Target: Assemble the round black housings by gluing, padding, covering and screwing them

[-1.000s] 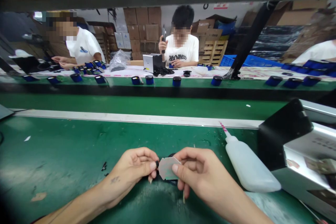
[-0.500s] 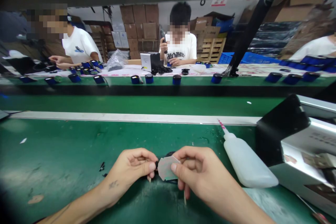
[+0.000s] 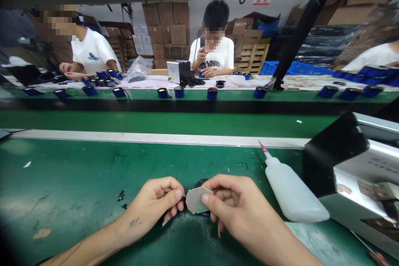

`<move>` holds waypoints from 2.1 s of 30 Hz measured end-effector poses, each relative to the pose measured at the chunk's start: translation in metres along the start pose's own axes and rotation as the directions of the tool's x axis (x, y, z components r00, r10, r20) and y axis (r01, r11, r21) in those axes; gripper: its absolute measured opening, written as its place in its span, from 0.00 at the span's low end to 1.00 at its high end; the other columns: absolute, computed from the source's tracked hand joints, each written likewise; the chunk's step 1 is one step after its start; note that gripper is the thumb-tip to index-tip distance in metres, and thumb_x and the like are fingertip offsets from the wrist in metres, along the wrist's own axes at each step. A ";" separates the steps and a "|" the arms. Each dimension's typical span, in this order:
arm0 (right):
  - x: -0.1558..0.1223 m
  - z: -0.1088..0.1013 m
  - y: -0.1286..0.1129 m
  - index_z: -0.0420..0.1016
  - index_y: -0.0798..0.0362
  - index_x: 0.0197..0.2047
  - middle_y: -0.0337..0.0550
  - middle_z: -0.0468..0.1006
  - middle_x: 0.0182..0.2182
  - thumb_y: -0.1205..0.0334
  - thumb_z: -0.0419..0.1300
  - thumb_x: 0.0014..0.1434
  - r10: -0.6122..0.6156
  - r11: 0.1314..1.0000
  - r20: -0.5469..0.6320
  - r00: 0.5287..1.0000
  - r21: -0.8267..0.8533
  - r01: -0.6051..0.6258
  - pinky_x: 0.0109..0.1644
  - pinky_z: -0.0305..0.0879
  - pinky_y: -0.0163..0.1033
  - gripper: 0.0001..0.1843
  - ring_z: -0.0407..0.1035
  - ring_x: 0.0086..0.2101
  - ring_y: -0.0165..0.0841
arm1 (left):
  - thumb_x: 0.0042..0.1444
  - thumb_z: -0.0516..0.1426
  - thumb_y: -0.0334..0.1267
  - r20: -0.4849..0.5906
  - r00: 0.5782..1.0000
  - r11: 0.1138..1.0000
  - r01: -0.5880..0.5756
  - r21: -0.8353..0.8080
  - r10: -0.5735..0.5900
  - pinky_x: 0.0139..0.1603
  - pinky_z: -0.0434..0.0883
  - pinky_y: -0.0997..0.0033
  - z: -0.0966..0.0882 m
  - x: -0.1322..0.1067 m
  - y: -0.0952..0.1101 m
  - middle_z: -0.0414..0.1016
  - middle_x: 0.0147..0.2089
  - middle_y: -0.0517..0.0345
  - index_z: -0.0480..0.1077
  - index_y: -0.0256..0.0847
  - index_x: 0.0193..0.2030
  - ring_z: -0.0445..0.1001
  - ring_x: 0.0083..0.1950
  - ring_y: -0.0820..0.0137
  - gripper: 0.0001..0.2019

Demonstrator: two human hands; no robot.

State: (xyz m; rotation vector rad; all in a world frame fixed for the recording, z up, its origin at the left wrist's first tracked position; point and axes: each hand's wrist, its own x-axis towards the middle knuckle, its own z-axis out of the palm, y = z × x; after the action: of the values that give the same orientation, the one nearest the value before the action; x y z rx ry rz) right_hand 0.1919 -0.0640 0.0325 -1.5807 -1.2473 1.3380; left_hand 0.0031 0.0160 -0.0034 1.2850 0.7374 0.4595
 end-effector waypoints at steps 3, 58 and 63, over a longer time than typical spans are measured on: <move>0.000 0.000 0.001 0.75 0.56 0.40 0.39 0.69 0.22 0.43 0.62 0.56 0.003 1.000 -0.003 1.000 0.016 -0.003 0.24 0.65 0.31 0.23 0.64 0.22 0.28 | 0.58 0.58 0.52 0.008 1.000 0.998 0.016 -0.054 -0.015 0.19 0.60 0.80 0.003 0.000 -0.003 0.69 0.25 0.62 0.66 0.37 0.31 0.61 0.20 0.80 0.18; 0.006 0.026 0.014 0.71 0.58 0.43 0.49 0.79 0.29 0.45 0.67 0.48 0.021 0.963 -0.165 0.986 0.270 0.025 0.22 0.71 0.34 0.27 0.72 0.18 0.32 | 0.64 0.50 0.45 -0.265 0.953 0.970 -0.083 0.228 0.144 0.29 0.59 0.73 0.025 -0.003 -0.003 0.63 0.23 0.64 0.60 0.42 0.25 0.61 0.26 0.74 0.17; 0.000 0.009 0.013 0.76 0.47 0.48 0.44 0.71 0.52 0.58 0.61 0.60 -0.401 0.902 -0.142 0.905 -0.234 0.363 0.33 0.74 0.36 0.13 0.74 0.31 0.30 | 0.63 0.50 0.45 -0.227 0.963 0.949 -0.070 0.307 0.144 0.26 0.57 0.74 0.022 0.002 0.009 0.63 0.23 0.65 0.62 0.41 0.25 0.60 0.23 0.75 0.17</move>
State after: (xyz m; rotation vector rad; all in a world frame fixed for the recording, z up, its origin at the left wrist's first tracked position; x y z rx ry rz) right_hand 0.1856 -0.0679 0.0185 -1.4562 -1.5181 0.8148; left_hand 0.0209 0.0046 0.0070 1.5732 0.9759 0.6233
